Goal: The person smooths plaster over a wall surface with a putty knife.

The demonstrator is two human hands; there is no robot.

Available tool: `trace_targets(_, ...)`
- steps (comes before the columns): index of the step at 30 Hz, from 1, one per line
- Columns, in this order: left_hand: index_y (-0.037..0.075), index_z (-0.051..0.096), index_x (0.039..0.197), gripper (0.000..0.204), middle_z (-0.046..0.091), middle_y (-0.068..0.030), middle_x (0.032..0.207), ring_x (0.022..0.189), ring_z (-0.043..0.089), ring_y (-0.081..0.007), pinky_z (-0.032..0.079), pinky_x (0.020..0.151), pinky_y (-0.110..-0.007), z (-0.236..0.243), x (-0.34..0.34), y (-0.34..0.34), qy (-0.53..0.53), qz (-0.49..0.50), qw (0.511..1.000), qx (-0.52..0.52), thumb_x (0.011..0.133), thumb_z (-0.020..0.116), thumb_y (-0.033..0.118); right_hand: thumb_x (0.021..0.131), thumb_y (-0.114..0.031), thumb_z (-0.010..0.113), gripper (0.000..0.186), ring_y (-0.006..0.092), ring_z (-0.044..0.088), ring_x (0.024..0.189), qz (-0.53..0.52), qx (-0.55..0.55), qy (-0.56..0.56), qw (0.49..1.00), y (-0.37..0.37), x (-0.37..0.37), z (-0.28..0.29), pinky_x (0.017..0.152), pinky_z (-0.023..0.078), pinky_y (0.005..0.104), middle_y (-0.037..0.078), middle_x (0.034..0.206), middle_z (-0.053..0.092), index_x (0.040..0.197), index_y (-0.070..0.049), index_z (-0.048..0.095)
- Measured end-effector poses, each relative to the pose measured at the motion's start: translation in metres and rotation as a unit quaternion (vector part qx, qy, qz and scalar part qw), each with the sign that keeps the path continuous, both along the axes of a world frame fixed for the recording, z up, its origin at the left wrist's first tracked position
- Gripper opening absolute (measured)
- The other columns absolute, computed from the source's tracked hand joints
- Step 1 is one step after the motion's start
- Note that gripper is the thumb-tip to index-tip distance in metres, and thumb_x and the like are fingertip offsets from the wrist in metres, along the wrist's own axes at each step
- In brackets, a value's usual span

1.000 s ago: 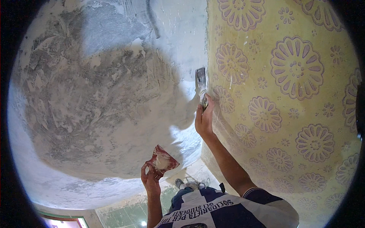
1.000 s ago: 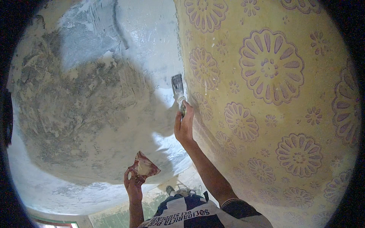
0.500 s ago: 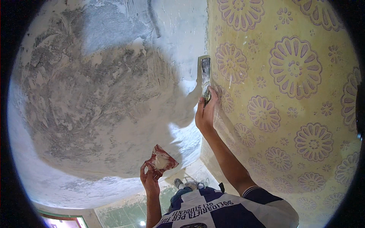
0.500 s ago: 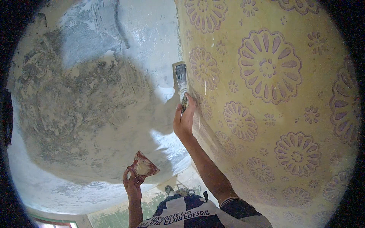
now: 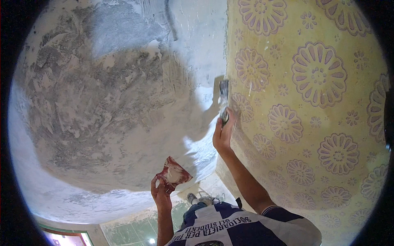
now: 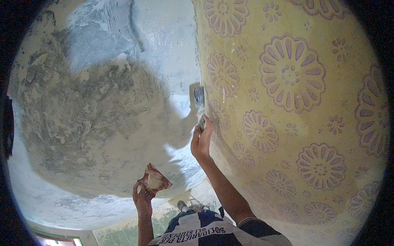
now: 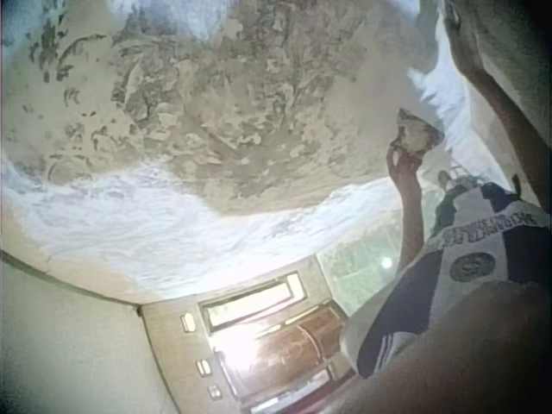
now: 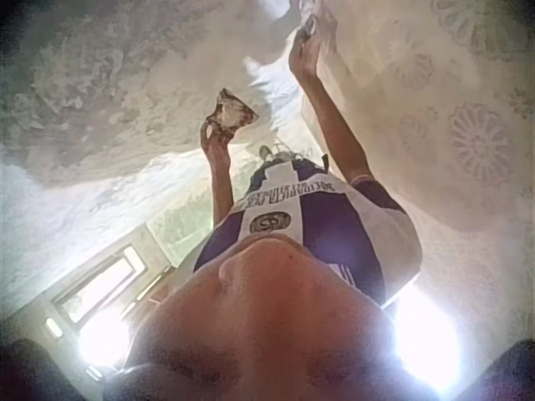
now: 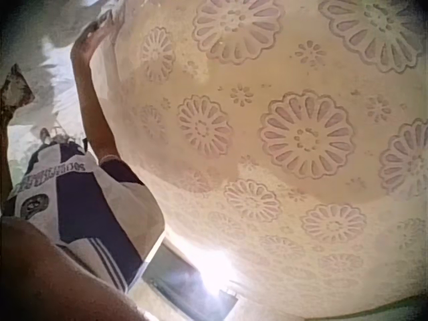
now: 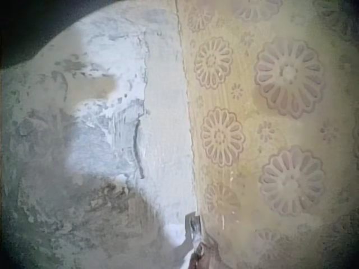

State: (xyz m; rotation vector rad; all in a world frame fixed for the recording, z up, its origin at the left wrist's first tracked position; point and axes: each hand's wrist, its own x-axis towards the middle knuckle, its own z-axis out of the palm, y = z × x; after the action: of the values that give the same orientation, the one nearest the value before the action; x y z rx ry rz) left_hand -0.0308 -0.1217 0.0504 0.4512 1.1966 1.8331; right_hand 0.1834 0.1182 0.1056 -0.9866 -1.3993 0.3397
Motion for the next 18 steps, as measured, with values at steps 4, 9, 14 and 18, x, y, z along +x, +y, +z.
trace_targets(4,0.008,0.050,0.126,0.028,0.068,-0.0087,0.106,0.085,0.071,-0.0199,0.060,0.065,-0.035,0.000,0.000,0.001,-0.004,-0.008,1.000,-0.003,0.100,0.058,0.014,0.099,-0.002,0.043,0.046,0.0417,0.039,0.125,0.013,0.066,0.025,0.997,0.021,-0.005,0.038,0.108,0.030,0.0480,0.029,0.134,0.037,0.141,0.009,0.028)
trace_targets(9,0.007,0.050,0.126,0.027,0.068,-0.0090,0.106,0.083,0.071,-0.0198,0.060,0.065,-0.035,-0.003,0.004,0.001,-0.006,-0.010,1.000,-0.010,0.100,0.058,0.014,0.099,-0.002,0.043,0.046,0.0425,0.040,0.122,0.012,0.066,0.014,0.998,0.023,-0.007,0.009,0.108,0.030,0.0493,0.029,0.133,0.037,0.141,0.008,0.028)
trace_targets(14,0.007,0.051,0.125,0.027,0.068,-0.0091,0.104,0.082,0.071,-0.0189,0.060,0.064,-0.035,-0.006,0.002,-0.002,-0.009,-0.010,1.000,-0.015,0.099,0.059,0.015,0.099,-0.002,0.044,0.047,0.0421,0.041,0.122,0.025,-0.026,-0.004,0.999,-0.005,-0.004,-0.045,0.107,0.031,0.0490,0.028,0.131,0.039,0.142,0.006,0.028)
trace_targets(18,0.008,0.051,0.125,0.028,0.068,-0.0088,0.103,0.081,0.071,-0.0185,0.060,0.064,-0.035,-0.002,0.000,-0.005,-0.006,-0.025,1.000,-0.008,0.099,0.060,0.015,0.099,-0.004,0.044,0.047,0.0400,0.041,0.124,0.026,-0.009,0.031,0.999,0.002,-0.005,-0.025,0.109,0.031,0.0475,0.027,0.136,0.037,0.142,0.007,0.029)
